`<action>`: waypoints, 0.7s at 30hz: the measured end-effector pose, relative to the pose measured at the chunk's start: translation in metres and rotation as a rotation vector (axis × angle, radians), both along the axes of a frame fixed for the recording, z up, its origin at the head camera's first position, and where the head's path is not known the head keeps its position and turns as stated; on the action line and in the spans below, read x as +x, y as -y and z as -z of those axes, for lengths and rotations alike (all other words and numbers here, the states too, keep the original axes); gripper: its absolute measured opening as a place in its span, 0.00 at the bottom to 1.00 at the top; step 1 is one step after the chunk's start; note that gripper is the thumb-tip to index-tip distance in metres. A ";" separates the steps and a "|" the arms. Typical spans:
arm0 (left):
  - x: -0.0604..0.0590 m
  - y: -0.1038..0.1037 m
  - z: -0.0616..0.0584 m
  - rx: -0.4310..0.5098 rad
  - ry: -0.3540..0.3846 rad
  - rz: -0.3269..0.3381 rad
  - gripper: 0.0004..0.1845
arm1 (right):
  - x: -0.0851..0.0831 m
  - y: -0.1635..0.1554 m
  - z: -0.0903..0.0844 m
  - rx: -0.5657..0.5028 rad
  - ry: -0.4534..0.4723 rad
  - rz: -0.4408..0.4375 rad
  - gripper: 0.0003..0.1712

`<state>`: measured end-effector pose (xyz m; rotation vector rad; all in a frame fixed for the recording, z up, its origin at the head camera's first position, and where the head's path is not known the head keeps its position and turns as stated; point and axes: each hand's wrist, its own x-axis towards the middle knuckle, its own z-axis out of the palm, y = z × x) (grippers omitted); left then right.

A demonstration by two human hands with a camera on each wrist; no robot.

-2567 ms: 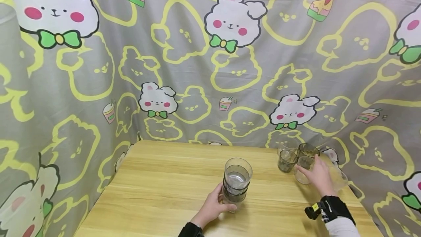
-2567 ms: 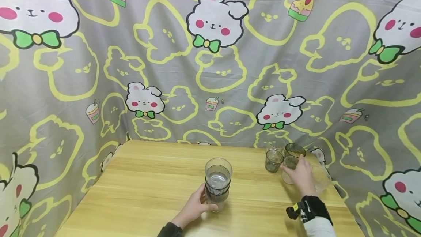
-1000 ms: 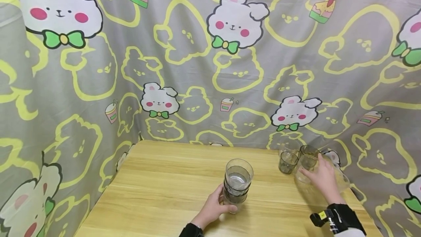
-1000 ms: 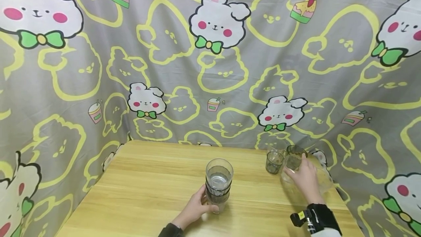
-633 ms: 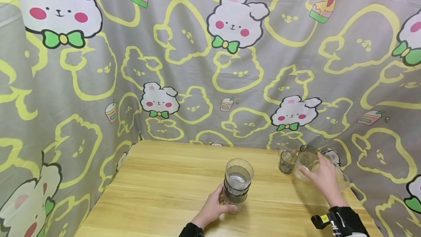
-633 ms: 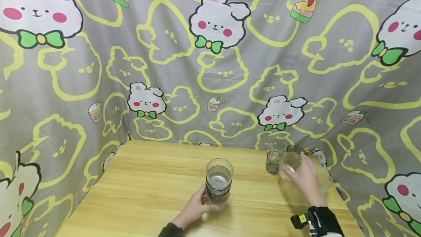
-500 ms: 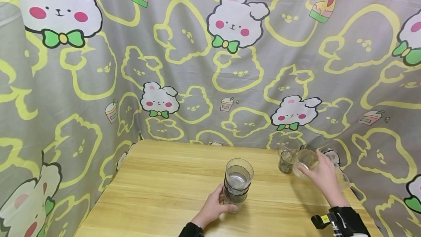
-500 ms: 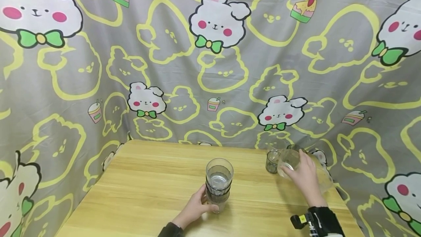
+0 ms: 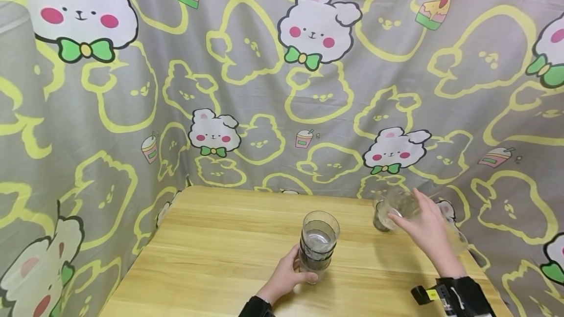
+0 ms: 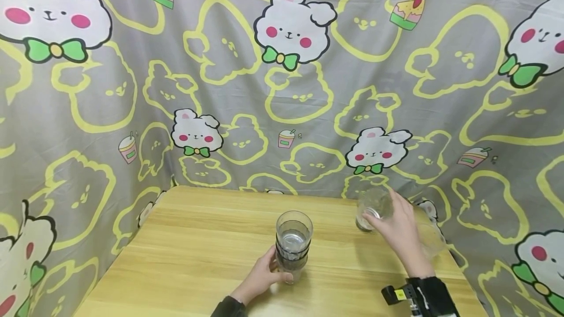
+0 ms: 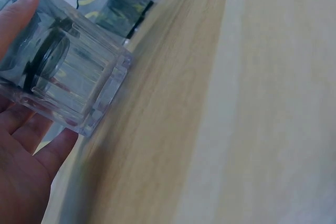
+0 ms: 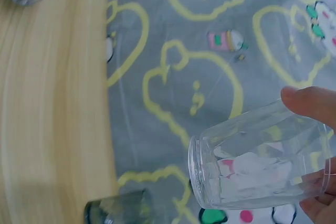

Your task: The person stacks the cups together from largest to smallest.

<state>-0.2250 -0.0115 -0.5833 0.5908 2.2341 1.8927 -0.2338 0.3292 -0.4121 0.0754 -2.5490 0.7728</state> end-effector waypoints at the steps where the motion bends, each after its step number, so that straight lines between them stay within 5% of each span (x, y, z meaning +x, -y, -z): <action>1: 0.000 0.000 0.000 0.002 0.000 0.001 0.48 | 0.001 0.002 -0.002 -0.003 -0.012 -0.005 0.59; 21: 0.001 -0.001 -0.001 0.010 0.019 0.000 0.47 | 0.025 0.056 -0.039 -0.095 -0.289 -0.103 0.59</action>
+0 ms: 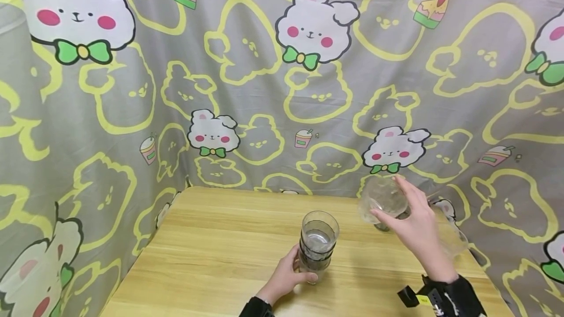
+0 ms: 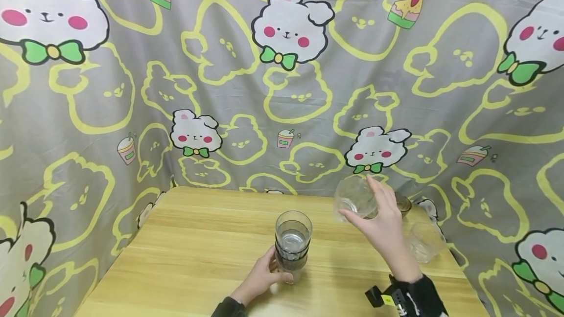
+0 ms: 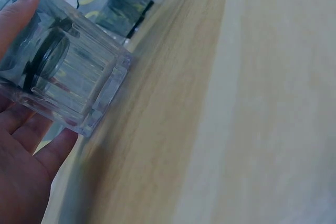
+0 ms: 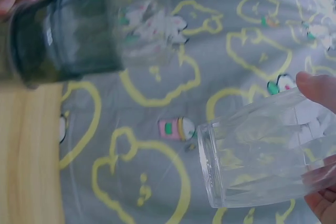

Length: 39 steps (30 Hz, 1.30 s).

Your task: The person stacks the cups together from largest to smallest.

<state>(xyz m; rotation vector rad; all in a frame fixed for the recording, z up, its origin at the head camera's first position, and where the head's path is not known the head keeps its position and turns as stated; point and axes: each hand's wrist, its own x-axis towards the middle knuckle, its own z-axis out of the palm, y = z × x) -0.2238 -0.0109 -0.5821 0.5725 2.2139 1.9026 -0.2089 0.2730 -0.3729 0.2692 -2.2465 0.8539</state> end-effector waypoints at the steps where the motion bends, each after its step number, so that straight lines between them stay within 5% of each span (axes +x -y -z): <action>1: 0.000 0.000 0.000 -0.001 0.003 0.000 0.47 | 0.001 0.003 -0.002 -0.003 -0.008 -0.007 0.59; 21: 0.000 0.001 0.001 0.006 0.006 0.008 0.47 | 0.006 0.057 -0.013 -0.080 -0.048 -0.304 0.61; 39: -0.001 0.002 0.000 -0.003 -0.019 0.009 0.47 | -0.003 0.077 0.006 0.026 0.027 -0.382 0.60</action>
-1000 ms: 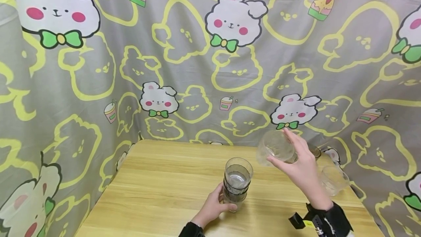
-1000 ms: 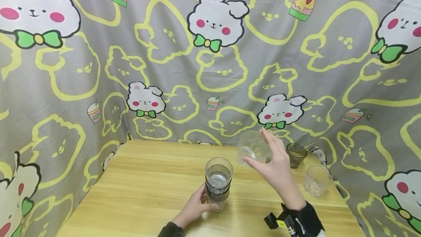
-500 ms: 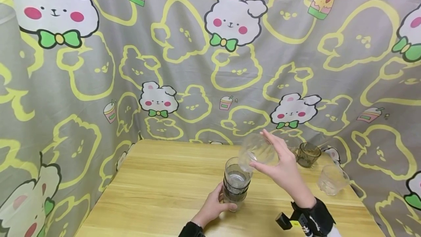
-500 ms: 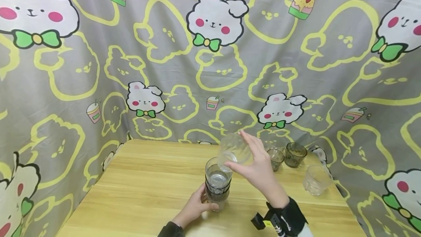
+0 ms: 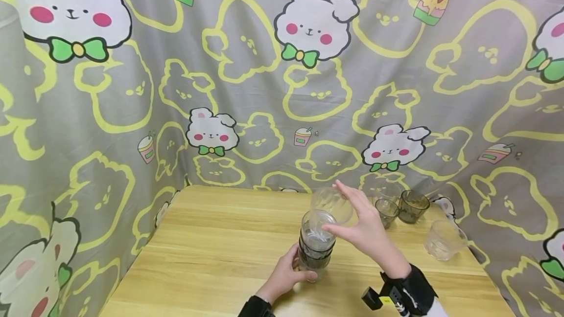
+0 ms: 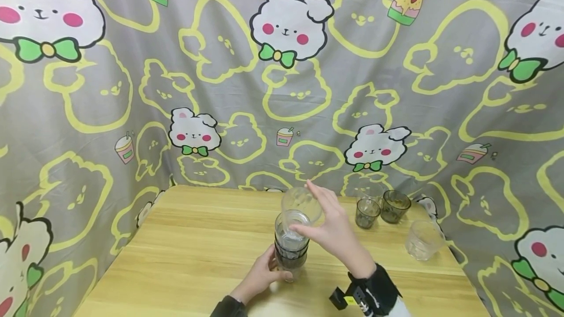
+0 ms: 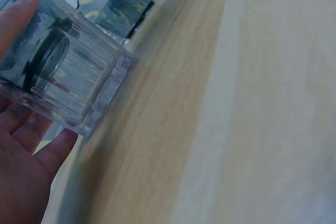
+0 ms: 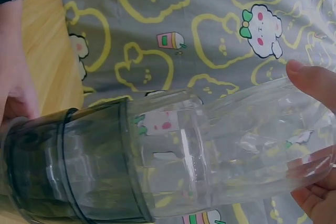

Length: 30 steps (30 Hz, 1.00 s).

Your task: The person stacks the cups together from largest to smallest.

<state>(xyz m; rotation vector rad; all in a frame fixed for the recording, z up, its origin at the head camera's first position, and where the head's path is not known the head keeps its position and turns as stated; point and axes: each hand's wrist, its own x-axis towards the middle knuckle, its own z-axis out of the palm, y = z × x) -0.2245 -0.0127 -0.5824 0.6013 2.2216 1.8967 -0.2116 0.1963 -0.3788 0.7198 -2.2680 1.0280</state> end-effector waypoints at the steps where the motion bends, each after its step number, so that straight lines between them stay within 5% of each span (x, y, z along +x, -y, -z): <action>1: 0.000 0.000 0.000 -0.002 0.005 -0.001 0.47 | -0.001 0.001 0.001 0.007 -0.001 -0.005 0.59; 30: 0.000 -0.002 0.002 0.000 -0.007 0.000 0.46 | -0.006 0.011 0.031 0.089 -0.005 -0.030 0.63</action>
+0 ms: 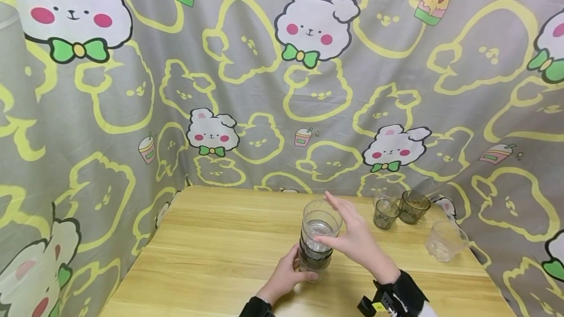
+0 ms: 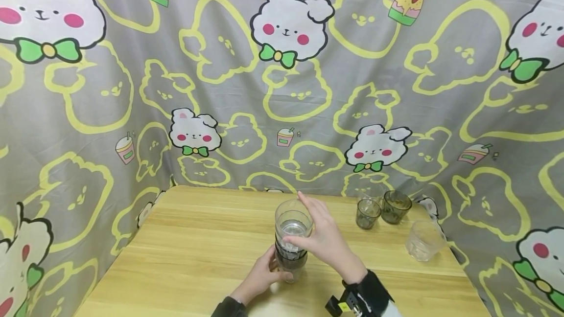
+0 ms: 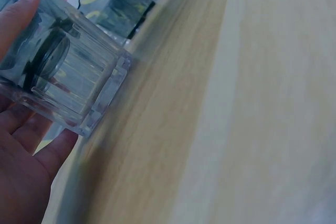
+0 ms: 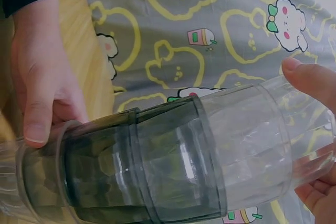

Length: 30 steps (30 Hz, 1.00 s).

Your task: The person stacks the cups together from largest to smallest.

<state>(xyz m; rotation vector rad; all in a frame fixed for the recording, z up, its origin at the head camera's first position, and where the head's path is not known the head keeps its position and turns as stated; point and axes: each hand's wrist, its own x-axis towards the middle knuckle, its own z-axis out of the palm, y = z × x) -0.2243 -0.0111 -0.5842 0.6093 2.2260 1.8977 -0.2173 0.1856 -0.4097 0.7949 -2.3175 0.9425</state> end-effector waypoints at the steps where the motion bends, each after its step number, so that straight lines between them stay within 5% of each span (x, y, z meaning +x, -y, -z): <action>1: 0.000 0.000 0.000 -0.001 -0.002 -0.001 0.45 | 0.000 0.000 0.001 0.000 -0.007 0.000 0.63; 22: 0.001 0.000 0.000 0.009 -0.003 0.001 0.45 | 0.004 -0.005 0.002 -0.071 0.115 -0.036 0.59; 30: 0.002 0.000 -0.001 0.010 0.006 -0.004 0.45 | 0.003 -0.018 0.004 -0.069 0.038 0.012 0.58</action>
